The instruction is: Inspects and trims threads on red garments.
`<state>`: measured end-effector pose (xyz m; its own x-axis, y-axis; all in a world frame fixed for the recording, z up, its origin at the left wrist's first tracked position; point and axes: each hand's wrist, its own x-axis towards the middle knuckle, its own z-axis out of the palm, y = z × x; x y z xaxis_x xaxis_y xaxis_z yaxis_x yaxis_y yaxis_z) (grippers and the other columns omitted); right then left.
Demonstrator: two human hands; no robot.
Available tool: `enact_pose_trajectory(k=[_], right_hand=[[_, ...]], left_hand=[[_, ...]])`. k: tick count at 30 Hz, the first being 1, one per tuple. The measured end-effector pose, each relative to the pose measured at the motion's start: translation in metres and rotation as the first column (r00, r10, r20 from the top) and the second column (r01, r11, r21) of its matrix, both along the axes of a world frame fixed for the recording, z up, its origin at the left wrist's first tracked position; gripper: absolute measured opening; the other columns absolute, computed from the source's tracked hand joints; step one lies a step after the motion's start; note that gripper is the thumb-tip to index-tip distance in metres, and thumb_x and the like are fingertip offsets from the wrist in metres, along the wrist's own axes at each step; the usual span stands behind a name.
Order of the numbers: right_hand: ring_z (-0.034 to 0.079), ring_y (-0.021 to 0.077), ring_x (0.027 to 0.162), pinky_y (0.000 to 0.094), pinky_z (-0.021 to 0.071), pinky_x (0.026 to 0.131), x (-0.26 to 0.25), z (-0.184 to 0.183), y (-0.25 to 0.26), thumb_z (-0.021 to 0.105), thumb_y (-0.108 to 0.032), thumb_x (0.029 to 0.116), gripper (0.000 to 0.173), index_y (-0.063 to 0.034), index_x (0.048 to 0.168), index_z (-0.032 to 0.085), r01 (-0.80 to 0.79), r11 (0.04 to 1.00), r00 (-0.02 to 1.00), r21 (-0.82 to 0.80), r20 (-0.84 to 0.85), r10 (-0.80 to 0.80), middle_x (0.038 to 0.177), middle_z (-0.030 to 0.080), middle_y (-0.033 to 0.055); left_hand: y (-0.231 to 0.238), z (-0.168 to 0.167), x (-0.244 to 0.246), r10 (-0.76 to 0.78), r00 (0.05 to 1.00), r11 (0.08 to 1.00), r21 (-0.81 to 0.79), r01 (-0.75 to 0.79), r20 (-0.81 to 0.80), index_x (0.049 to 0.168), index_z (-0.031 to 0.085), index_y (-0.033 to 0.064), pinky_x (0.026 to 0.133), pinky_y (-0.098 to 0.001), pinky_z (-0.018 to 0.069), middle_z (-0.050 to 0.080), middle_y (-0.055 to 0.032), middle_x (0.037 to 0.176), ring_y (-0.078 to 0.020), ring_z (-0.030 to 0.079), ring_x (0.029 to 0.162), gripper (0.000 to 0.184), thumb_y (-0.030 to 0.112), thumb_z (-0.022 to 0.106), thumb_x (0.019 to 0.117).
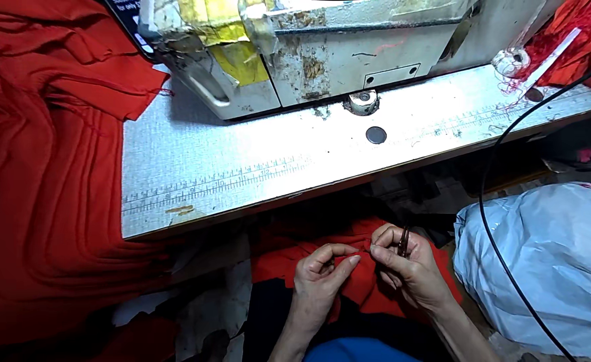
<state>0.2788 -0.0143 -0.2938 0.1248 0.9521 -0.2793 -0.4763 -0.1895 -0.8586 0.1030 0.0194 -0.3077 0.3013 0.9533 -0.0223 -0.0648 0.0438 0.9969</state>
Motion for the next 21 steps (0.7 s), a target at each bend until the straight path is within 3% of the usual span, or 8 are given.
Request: enact_pose_trajectory(k=[5, 9, 13, 16, 18, 20, 21], right_hand=[[0.048, -0.0024, 0.051, 0.0139, 0.0444, 0.046, 0.008, -0.007, -0.006, 0.073, -0.007, 0.0897, 0.002, -0.0088, 0.088, 0.074, -0.138, 0.975, 0.924, 0.173, -0.331, 0.189, 0.096, 0.068, 0.0033], [0.046, -0.0047, 0.051, 0.0117, 0.0404, 0.045, 0.014, -0.007, -0.002, 0.069, -0.008, 0.0922, 0.005, -0.0102, 0.091, 0.073, -0.268, 0.934, 0.853, 0.236, -0.393, 0.344, 0.095, 0.068, 0.0004], [0.044, -0.007, 0.049, 0.0103, 0.0387, 0.043, 0.025, 0.004, -0.003, 0.067, -0.007, 0.0918, 0.008, -0.0108, 0.089, 0.073, -0.394, 0.896, 0.898, 0.206, -0.123, 0.423, 0.095, 0.068, -0.0022], [0.045, -0.0081, 0.047, 0.0098, 0.0392, 0.041, 0.031, 0.014, -0.003, 0.064, -0.005, 0.0921, 0.009, -0.01, 0.091, 0.072, -0.482, 0.853, 0.868, 0.199, -0.023, 0.496, 0.09, 0.069, -0.0043], [0.047, -0.009, 0.047, 0.0091, 0.0386, 0.042, 0.034, 0.02, -0.002, 0.063, -0.01, 0.096, 0.007, -0.0108, 0.094, 0.069, -0.569, 0.806, 0.822, 0.164, 0.104, 0.559, 0.082, 0.07, -0.0067], [0.049, -0.0075, 0.055, 0.0096, 0.04, 0.049, 0.032, 0.025, -0.002, 0.063, -0.014, 0.0989, 0.01, -0.0085, 0.092, 0.067, -0.637, 0.768, 0.696, 0.064, 0.476, 0.537, 0.074, 0.063, -0.0088], [0.051, -0.0014, 0.059, 0.0151, 0.0424, 0.054, 0.029, 0.025, -0.003, 0.062, -0.014, 0.0973, 0.013, -0.0059, 0.09, 0.068, -0.648, 0.761, 0.558, 0.002, 0.682, 0.473, 0.072, 0.06, -0.0044]], left_hand=[[0.001, 0.003, 0.001, -0.072, 0.987, 0.981, -0.169, 0.096, 0.142, 0.097, 0.074, 0.0039, 0.078, -0.0245, 0.0574, 0.073, -0.007, 0.094, -0.0106, 0.069, 0.086, 0.009, 0.008, 0.067, 0.0942], [0.001, 0.001, 0.001, -0.175, 0.977, 0.97, -0.147, 0.193, 0.123, 0.099, 0.074, 0.0046, 0.078, -0.0217, 0.0555, 0.072, -0.0029, 0.095, -0.0071, 0.067, 0.086, 0.01, 0.012, 0.068, 0.0963], [0.004, -0.002, -0.007, -0.174, 0.978, 0.975, 0.12, 0.188, -0.118, 0.096, 0.075, 0.008, 0.082, -0.0229, 0.057, 0.072, -0.0007, 0.096, -0.0086, 0.068, 0.093, 0.01, 0.016, 0.069, 0.0953], [0.007, 0.002, -0.011, -0.165, 0.939, 0.89, 0.365, 0.274, -0.301, 0.093, 0.073, 0.0081, 0.086, -0.0208, 0.0539, 0.072, 0.0011, 0.093, -0.0057, 0.066, 0.095, 0.01, 0.014, 0.066, 0.0923], [0.008, 0.006, -0.014, -0.157, 0.915, 0.85, 0.421, 0.316, -0.371, 0.09, 0.073, 0.0084, 0.084, -0.0188, 0.0524, 0.071, 0.002, 0.089, -0.0041, 0.065, 0.092, 0.01, 0.014, 0.066, 0.0905], [0.008, 0.007, -0.017, -0.126, 0.88, 0.812, 0.462, 0.357, -0.458, 0.087, 0.073, 0.009, 0.08, -0.0191, 0.0523, 0.071, 0.0015, 0.086, -0.0048, 0.065, 0.087, 0.011, 0.014, 0.064, 0.0886], [0.007, 0.007, -0.018, -0.116, 0.858, 0.789, 0.478, 0.386, -0.501, 0.087, 0.073, 0.0089, 0.078, -0.0196, 0.0527, 0.07, 0.0006, 0.085, -0.0059, 0.065, 0.085, 0.011, 0.014, 0.063, 0.0885]])
